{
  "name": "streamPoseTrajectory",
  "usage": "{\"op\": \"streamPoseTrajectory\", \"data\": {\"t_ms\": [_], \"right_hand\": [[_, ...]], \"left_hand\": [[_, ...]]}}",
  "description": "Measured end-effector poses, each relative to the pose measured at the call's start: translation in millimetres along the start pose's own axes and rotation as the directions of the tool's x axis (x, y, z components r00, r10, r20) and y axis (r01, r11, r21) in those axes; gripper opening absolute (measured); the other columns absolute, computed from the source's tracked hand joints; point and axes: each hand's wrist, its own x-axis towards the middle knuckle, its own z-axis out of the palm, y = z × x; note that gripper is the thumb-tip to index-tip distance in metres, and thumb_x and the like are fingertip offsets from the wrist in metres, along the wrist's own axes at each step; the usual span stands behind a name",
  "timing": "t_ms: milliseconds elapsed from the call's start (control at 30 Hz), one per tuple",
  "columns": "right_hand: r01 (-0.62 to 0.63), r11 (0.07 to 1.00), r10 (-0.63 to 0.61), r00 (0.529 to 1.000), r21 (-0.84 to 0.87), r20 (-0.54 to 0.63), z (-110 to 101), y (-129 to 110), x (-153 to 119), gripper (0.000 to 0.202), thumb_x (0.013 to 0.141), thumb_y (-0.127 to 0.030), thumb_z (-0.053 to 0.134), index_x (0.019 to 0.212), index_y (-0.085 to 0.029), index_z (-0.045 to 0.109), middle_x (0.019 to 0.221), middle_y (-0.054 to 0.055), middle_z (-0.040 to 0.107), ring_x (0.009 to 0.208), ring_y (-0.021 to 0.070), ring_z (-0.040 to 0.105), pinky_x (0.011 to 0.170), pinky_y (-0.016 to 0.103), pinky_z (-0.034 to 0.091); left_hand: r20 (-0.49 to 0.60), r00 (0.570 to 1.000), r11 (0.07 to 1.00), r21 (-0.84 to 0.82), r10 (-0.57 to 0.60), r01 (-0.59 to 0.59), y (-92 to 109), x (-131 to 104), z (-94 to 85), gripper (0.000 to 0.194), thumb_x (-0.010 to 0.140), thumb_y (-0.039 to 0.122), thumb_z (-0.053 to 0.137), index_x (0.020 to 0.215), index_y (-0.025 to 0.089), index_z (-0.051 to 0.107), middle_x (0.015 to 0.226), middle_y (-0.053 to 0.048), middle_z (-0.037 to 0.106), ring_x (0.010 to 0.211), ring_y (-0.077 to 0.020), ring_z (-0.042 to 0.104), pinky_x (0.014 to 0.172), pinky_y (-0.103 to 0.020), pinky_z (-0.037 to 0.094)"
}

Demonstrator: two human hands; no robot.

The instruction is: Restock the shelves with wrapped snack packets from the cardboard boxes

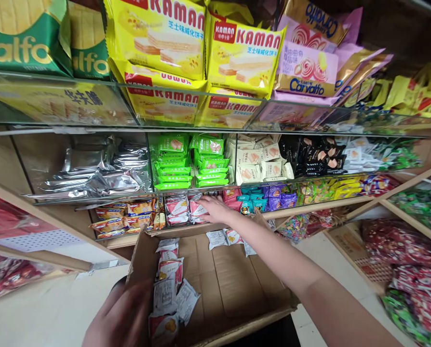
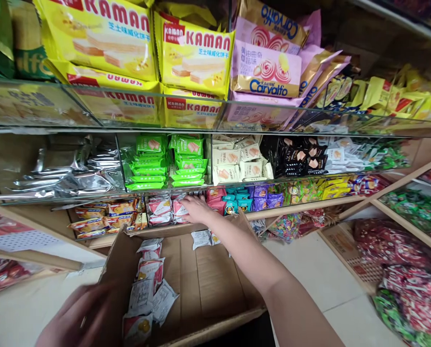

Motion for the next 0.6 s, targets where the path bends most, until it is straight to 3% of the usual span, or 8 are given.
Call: {"op": "streamPoseTrajectory", "data": {"t_ms": [100, 200, 267, 400, 500, 600], "right_hand": [[-0.071, 0.997, 0.071, 0.997, -0.021, -0.005, -1, -2, 3, 0.042, 0.080, -0.024, 0.046, 0.121, -0.014, 0.044, 0.114, 0.015, 0.051, 0.105, 0.0248, 0.046, 0.084, 0.040, 0.033], [-0.095, 0.995, 0.095, 0.995, -0.036, 0.001, -4, -4, 7, 0.031, 0.078, -0.021, 0.048, 0.107, -0.017, 0.055, 0.109, 0.012, 0.054, 0.105, 0.0256, 0.045, 0.084, 0.040, 0.034], [-0.085, 0.996, 0.086, 0.996, -0.040, 0.008, -7, -5, 9, 0.025, 0.077, -0.023, 0.050, 0.101, -0.019, 0.058, 0.108, 0.010, 0.056, 0.105, 0.0261, 0.044, 0.084, 0.041, 0.033], [-0.050, 0.998, 0.050, 0.999, -0.037, 0.000, -10, -3, 14, 0.025, 0.081, -0.019, 0.043, 0.103, -0.022, 0.055, 0.105, 0.006, 0.059, 0.103, 0.0227, 0.048, 0.088, 0.041, 0.031], [-0.047, 0.999, 0.047, 0.999, -0.027, -0.002, -10, 2, 22, 0.027, 0.085, -0.020, 0.034, 0.104, -0.022, 0.054, 0.102, 0.006, 0.060, 0.095, 0.0208, 0.053, 0.081, 0.034, 0.037], [-0.057, 0.998, 0.057, 0.998, -0.023, -0.023, -8, 5, 28, 0.030, 0.085, -0.020, 0.033, 0.111, -0.022, 0.050, 0.112, 0.007, 0.056, 0.098, 0.0208, 0.052, 0.080, 0.032, 0.039]], "left_hand": [[0.074, 0.980, 0.976, 0.100, 0.186, -0.193, 25, 71, 19.7, 0.024, 0.082, 0.027, 0.043, 0.102, 0.021, 0.055, 0.098, -0.006, 0.061, 0.093, -0.0171, 0.058, 0.081, -0.027, 0.046], [0.083, 0.975, 0.967, 0.132, 0.207, -0.217, 33, 135, 54.9, 0.030, 0.082, 0.021, 0.044, 0.110, 0.017, 0.052, 0.111, -0.009, 0.057, 0.106, -0.0183, 0.051, 0.091, -0.030, 0.041], [0.090, 0.979, 0.966, 0.165, 0.185, -0.198, 32, 165, 74.7, 0.033, 0.082, 0.018, 0.044, 0.114, 0.017, 0.049, 0.115, -0.010, 0.054, 0.110, -0.0190, 0.048, 0.092, -0.033, 0.040], [0.118, 0.989, 0.959, 0.257, 0.094, -0.122, 30, 198, 91.9, 0.034, 0.083, 0.027, 0.048, 0.116, 0.017, 0.046, 0.114, -0.008, 0.054, 0.100, -0.0199, 0.054, 0.082, -0.041, 0.045], [0.175, 0.984, 0.938, 0.340, 0.012, -0.072, 29, 212, 93.3, 0.032, 0.083, 0.032, 0.048, 0.112, 0.018, 0.049, 0.109, -0.006, 0.056, 0.090, -0.0174, 0.057, 0.076, -0.039, 0.048], [0.242, 0.968, 0.907, 0.419, -0.061, -0.048, 27, 224, 93.3, 0.030, 0.082, 0.032, 0.049, 0.108, 0.017, 0.052, 0.105, -0.006, 0.058, 0.087, -0.0165, 0.058, 0.073, -0.037, 0.048]]}}
